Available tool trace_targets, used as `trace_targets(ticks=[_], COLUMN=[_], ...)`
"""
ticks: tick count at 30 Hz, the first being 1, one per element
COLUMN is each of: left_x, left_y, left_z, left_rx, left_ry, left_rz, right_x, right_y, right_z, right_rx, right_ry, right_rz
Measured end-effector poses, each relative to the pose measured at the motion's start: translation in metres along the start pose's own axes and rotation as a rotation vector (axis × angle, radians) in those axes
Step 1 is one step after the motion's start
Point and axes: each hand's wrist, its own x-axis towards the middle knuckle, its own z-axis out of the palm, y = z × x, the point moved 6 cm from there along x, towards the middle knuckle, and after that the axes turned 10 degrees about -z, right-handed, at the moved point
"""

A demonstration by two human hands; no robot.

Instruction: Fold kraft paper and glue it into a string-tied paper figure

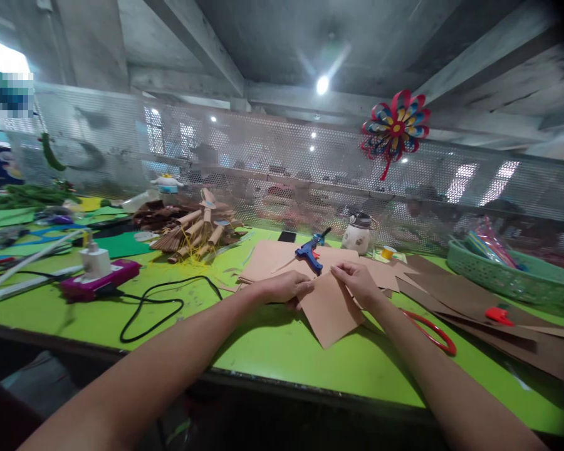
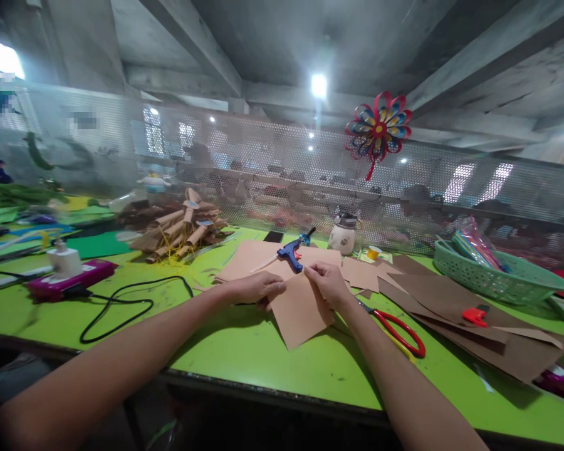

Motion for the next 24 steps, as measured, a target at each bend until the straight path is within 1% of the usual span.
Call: trace_targets(ticks=[3,7,13,15,18,24], left_x=[-0.0005,-0.0031,-0.0086,-0.0089,-0.0083,-0.0075], left_y=[-0.0003,-0.0046,0.0001,0.001,0.0014,0.0034], left_z=[-0.0006,0.0017,0.0047,0.0053,0.0043,0.0014], left_rx=[-0.066,-0.232,-0.372,-0.403,-0.425,-0.354], left_ry=[-0.024,-0.145,-0.349,-0.391,-0.392,-0.291], left_rz=[-0.013,-0.089,-0.033,-0.024,-0.026,0.001], right_x=[-0.001,-0.0023,-0.0035,-0.0037,-0.0039,-0.0044], right_y=[-0.0005,-0.0051,-0.0062,-0.0066,-0.0082,-0.0056], right_z=[0.0008,0.0013,0.0014,0.0019,0.0026,0.0015], right_rx=[0.096,0.177,0.211,0.219,0.242,0.299], right_ry=[0.017,0.035,0.027,0.023,0.02,0.027], right_rz=[0.056,0.096,0.113,0.118,0.12,0.161])
